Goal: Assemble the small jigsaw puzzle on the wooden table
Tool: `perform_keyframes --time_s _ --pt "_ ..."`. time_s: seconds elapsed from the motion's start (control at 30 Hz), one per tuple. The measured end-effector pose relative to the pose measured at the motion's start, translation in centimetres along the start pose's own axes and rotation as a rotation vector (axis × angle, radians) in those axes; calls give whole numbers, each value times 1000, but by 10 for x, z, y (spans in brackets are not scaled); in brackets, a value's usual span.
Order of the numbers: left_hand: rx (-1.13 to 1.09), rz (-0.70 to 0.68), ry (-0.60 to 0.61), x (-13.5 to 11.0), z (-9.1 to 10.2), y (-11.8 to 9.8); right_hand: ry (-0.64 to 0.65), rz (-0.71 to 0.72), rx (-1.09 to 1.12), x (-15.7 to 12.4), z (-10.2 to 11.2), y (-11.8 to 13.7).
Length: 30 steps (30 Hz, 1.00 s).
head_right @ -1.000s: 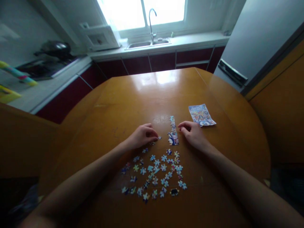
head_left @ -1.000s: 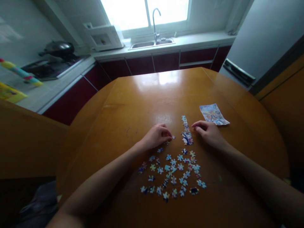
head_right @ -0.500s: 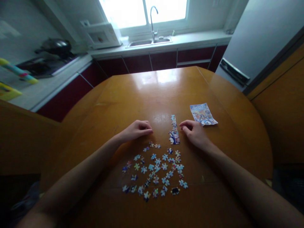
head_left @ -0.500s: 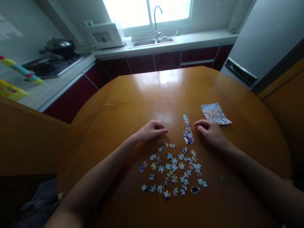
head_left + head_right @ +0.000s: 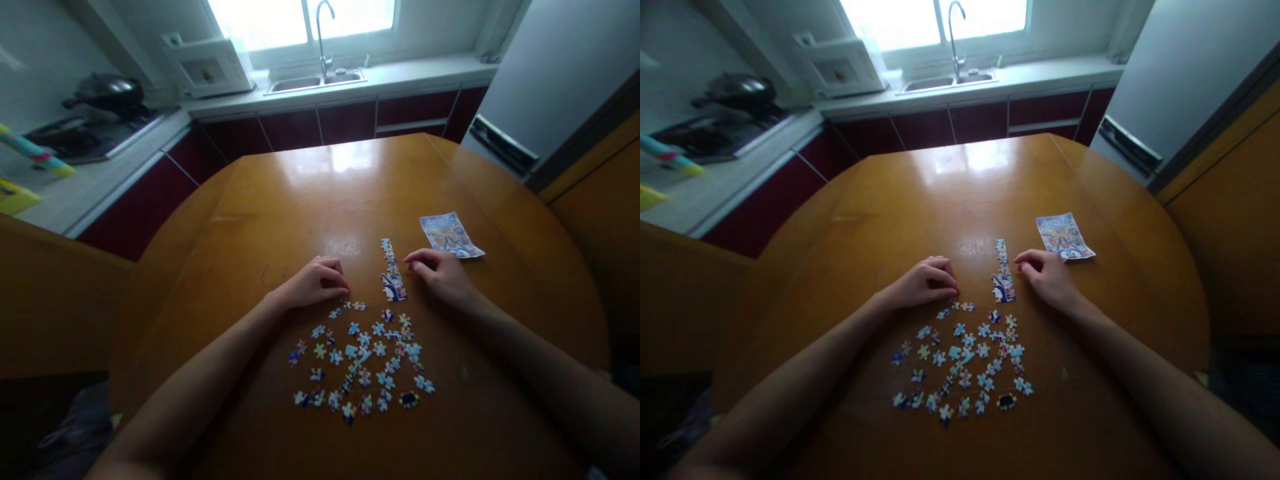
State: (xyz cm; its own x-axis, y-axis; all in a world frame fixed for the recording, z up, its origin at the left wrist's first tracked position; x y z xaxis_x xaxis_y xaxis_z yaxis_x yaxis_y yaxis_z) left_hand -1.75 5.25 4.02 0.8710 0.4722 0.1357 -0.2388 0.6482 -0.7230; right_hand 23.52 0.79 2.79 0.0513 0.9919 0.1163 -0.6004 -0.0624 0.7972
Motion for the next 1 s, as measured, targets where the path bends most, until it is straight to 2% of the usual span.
perform_keyframes --time_s 0.23,1.0 --pt "-23 12 -60 1 0 7 8 4 14 0 -1 0" --pt "80 -38 5 3 -1 9 -26 31 68 -5 10 16"
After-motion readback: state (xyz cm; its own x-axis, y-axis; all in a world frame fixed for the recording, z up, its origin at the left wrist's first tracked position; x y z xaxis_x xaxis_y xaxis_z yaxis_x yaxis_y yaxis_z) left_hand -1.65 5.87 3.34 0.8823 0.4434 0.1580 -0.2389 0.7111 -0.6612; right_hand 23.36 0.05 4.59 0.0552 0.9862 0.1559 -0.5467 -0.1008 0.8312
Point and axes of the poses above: each hand's wrist, its own x-axis towards the middle knuckle, its own z-axis out of the back of the hand, y = z × x, the point moved 7 cm from there along x, towards the middle knuckle, and after that the axes turned 5 degrees about -x, right-handed, at the moved point
